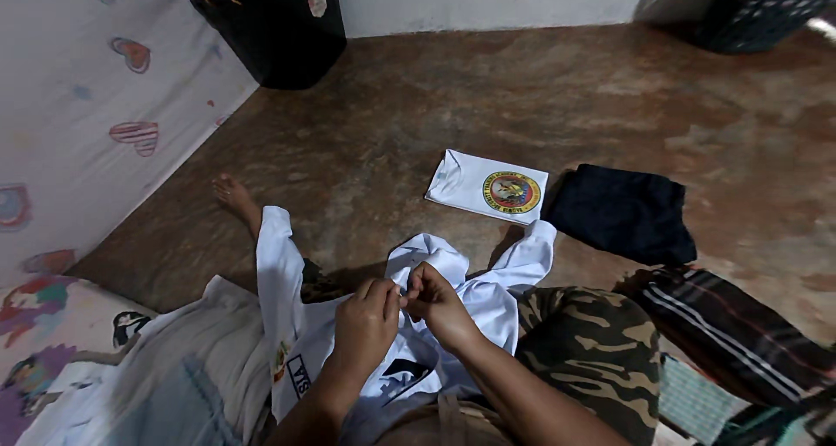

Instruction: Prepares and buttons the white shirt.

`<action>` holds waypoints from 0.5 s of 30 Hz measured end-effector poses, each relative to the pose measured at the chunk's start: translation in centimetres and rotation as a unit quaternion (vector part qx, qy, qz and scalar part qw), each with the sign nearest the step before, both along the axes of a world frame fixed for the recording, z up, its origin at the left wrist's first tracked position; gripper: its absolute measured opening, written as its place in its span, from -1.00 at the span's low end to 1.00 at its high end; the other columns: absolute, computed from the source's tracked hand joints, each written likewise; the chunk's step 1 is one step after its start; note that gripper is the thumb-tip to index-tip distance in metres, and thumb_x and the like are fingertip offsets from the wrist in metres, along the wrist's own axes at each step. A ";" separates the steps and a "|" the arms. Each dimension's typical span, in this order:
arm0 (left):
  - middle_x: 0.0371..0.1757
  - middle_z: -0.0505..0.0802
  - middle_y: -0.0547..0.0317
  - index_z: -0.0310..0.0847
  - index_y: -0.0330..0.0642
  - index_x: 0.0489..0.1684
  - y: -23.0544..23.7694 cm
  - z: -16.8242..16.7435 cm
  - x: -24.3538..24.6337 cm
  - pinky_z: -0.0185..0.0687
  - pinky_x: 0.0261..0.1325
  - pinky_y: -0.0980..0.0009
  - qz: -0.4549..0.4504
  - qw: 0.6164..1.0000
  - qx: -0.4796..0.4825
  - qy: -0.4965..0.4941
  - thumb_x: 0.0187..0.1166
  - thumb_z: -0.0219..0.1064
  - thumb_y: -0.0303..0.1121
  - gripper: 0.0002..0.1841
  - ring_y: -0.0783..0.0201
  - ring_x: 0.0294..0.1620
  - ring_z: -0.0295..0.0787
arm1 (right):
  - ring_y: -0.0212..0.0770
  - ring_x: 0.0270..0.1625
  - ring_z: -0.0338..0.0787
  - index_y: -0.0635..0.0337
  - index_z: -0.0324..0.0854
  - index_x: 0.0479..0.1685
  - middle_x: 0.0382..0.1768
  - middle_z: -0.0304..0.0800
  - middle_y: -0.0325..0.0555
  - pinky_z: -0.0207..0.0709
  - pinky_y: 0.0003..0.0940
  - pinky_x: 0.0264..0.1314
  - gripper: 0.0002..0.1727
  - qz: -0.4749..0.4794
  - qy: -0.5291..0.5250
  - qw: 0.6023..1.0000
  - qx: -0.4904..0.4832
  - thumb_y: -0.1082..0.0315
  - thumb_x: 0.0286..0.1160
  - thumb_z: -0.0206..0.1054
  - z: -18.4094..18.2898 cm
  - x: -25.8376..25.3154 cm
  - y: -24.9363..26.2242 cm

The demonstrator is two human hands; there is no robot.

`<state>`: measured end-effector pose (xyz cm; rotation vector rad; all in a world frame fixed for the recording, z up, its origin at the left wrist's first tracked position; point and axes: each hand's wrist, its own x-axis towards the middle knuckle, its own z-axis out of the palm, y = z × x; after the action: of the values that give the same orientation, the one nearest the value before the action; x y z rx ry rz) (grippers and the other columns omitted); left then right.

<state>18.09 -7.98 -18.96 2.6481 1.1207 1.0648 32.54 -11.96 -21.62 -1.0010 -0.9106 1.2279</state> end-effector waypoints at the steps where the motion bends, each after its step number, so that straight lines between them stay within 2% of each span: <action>1: -0.27 0.89 -0.05 0.78 -0.32 -0.26 0.2 -0.2 0.0 0.78 -0.30 0.23 0.006 1.000 0.008 0.004 0.60 0.25 -0.36 -0.78 0.11 -0.31 0.90 | -0.45 -0.53 0.55 0.14 0.34 -0.24 -0.49 0.52 -0.31 0.50 -0.53 -0.44 -0.74 -0.003 -0.005 1.000 0.000 0.62 0.37 0.34 -0.1 0.0 0.3; 4: -0.25 0.89 -0.07 0.78 -0.32 -0.24 0.6 -0.8 0.1 0.78 -0.30 0.20 0.021 1.000 0.019 -0.002 0.61 0.24 -0.37 -0.77 0.09 -0.28 0.90 | -0.44 -0.50 0.53 0.16 0.36 -0.25 -0.47 0.50 -0.30 0.48 -0.52 -0.43 -0.76 -0.005 -0.022 1.000 0.002 0.60 0.39 0.36 -0.4 -0.1 1.0; 6: -0.23 0.90 -0.08 0.79 -0.34 -0.21 1.1 -0.7 0.1 0.80 -0.22 0.17 0.019 1.000 -0.003 -0.010 0.61 0.26 -0.38 -0.78 0.06 -0.25 0.90 | -0.42 -0.50 0.56 0.18 0.39 -0.25 -0.46 0.52 -0.27 0.51 -0.50 -0.41 -0.79 -0.008 -0.037 0.999 -0.002 0.57 0.41 0.37 -0.3 0.0 1.5; 8: -0.20 0.90 -0.11 0.81 -0.35 -0.16 1.6 0.4 -0.1 0.81 -0.06 0.07 0.013 0.997 -0.072 0.008 0.64 0.29 -0.37 -0.78 0.01 -0.18 0.91 | -0.41 -0.49 0.61 0.23 0.45 -0.21 -0.46 0.58 -0.24 0.57 -0.47 -0.38 -0.82 -0.015 -0.056 0.998 0.001 0.55 0.41 0.39 -0.4 0.2 1.8; 10: -0.18 0.89 -0.10 0.79 -0.35 -0.11 2.0 2.0 -0.4 0.76 0.03 0.08 0.016 0.983 -0.179 0.047 0.66 0.32 -0.28 -0.73 0.05 -0.17 0.86 | -0.40 -0.45 0.65 0.27 0.50 -0.13 -0.42 0.63 -0.22 0.61 -0.45 -0.33 -0.84 -0.007 -0.089 0.996 0.014 0.54 0.42 0.38 -0.6 0.3 1.9; 12: -0.19 0.84 -0.12 0.72 -0.40 -0.06 2.6 3.1 -0.6 0.72 0.04 0.10 0.023 0.955 -0.282 0.084 0.68 0.34 -0.17 -0.64 0.07 -0.18 0.81 | -0.40 -0.39 0.68 0.31 0.54 -0.04 -0.38 0.67 -0.20 0.63 -0.45 -0.26 -0.81 0.014 -0.134 0.990 0.031 0.53 0.43 0.35 -0.7 0.3 1.8; 15: -0.29 0.78 -0.07 0.68 -0.41 -0.09 2.9 3.1 -1.1 0.67 -0.06 0.19 0.021 0.941 -0.315 0.118 0.75 0.27 -0.21 -0.66 0.15 -0.27 0.73 | -0.39 -0.40 0.71 0.32 0.56 0.07 -0.37 0.71 -0.20 0.66 -0.43 -0.25 -0.72 0.034 -0.157 0.987 -0.002 0.50 0.42 0.42 -0.7 0.0 1.4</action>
<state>17.00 -5.05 -15.85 2.2624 1.2899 0.3002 32.56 -10.60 -22.32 -1.1955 -1.1958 1.1461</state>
